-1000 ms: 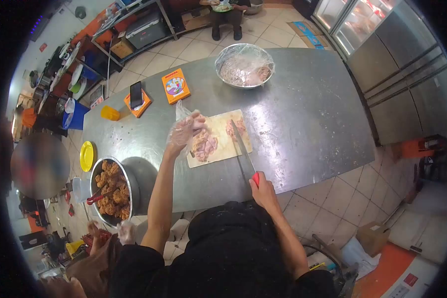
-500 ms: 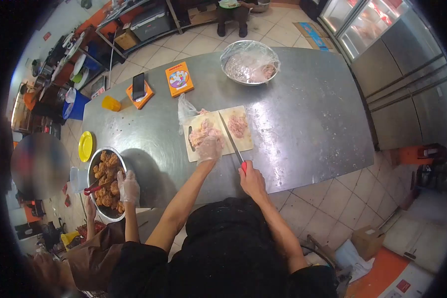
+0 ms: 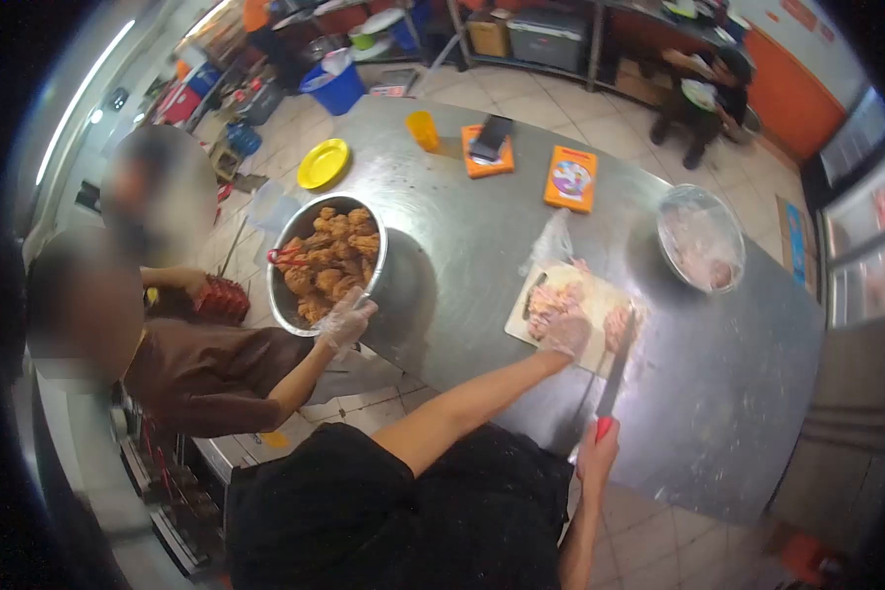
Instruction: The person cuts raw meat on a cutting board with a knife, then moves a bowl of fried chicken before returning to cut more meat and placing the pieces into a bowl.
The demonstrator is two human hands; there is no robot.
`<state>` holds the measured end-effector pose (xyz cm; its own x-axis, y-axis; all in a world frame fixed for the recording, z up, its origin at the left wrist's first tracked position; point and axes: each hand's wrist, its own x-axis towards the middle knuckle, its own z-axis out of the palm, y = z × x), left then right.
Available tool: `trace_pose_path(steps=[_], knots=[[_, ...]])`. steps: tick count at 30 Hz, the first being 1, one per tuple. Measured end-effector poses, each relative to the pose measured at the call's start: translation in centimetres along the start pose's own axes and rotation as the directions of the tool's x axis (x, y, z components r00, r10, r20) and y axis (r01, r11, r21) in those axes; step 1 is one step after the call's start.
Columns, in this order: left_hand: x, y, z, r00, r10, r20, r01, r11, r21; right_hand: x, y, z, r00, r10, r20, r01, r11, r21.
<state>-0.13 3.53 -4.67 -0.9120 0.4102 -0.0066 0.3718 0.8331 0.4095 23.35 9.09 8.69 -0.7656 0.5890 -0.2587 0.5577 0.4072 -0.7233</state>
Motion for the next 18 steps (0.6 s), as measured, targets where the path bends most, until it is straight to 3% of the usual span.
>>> trace_pose_path(steps=[1,3,5,8,10,11,13,14,16,17,18], knots=[[0.6,0.3,0.4,0.981,-0.194,-0.018,0.194,0.981,0.01,-0.1,0.6,-0.2,1.0,0.001,-0.004,-0.001,1.0,-0.003],[-0.8,1.9,-6.9,0.978,-0.18,0.102,0.188,0.979,-0.076,-0.4,0.9,-0.1,1.0,-0.013,-0.01,0.014,1.0,0.013],[0.1,0.9,-3.5,0.994,0.027,0.109,-0.008,0.985,-0.173,-0.5,1.5,-0.1,1.0,-0.017,-0.017,0.018,0.999,0.027],[0.0,3.9,-11.4,0.992,0.046,0.118,-0.009,0.955,-0.297,-0.1,2.0,0.0,1.0,-0.009,-0.018,0.01,0.999,0.049],[0.6,5.2,-14.2,0.965,0.052,0.259,0.057,0.917,-0.395,0.9,5.3,0.7,0.999,0.002,-0.051,-0.001,0.999,0.035],[1.1,4.9,-13.8,0.968,0.043,0.249,0.061,0.917,-0.395,0.9,3.9,0.4,0.999,-0.01,-0.045,0.012,0.999,0.034],[3.0,4.4,-10.0,0.955,0.156,0.252,-0.083,0.957,-0.278,-0.3,-1.3,-1.0,0.997,0.082,-0.009,-0.08,0.989,0.123],[3.9,3.0,-5.7,0.94,0.328,0.092,-0.267,0.878,-0.396,0.4,-0.1,-0.8,0.997,0.073,-0.01,-0.071,0.99,0.12],[5.8,0.3,2.6,0.75,0.615,-0.243,-0.645,0.599,-0.474,1.7,3.0,0.0,0.995,0.094,0.04,-0.102,0.958,0.27],[5.4,0.3,1.3,0.749,0.614,-0.25,-0.648,0.599,-0.47,2.1,2.9,-0.2,0.996,0.087,0.038,-0.094,0.959,0.269],[3.7,0.1,-2.0,0.84,0.526,-0.135,-0.456,0.547,-0.702,2.0,2.7,-0.5,0.993,0.099,0.066,-0.113,0.955,0.273]])
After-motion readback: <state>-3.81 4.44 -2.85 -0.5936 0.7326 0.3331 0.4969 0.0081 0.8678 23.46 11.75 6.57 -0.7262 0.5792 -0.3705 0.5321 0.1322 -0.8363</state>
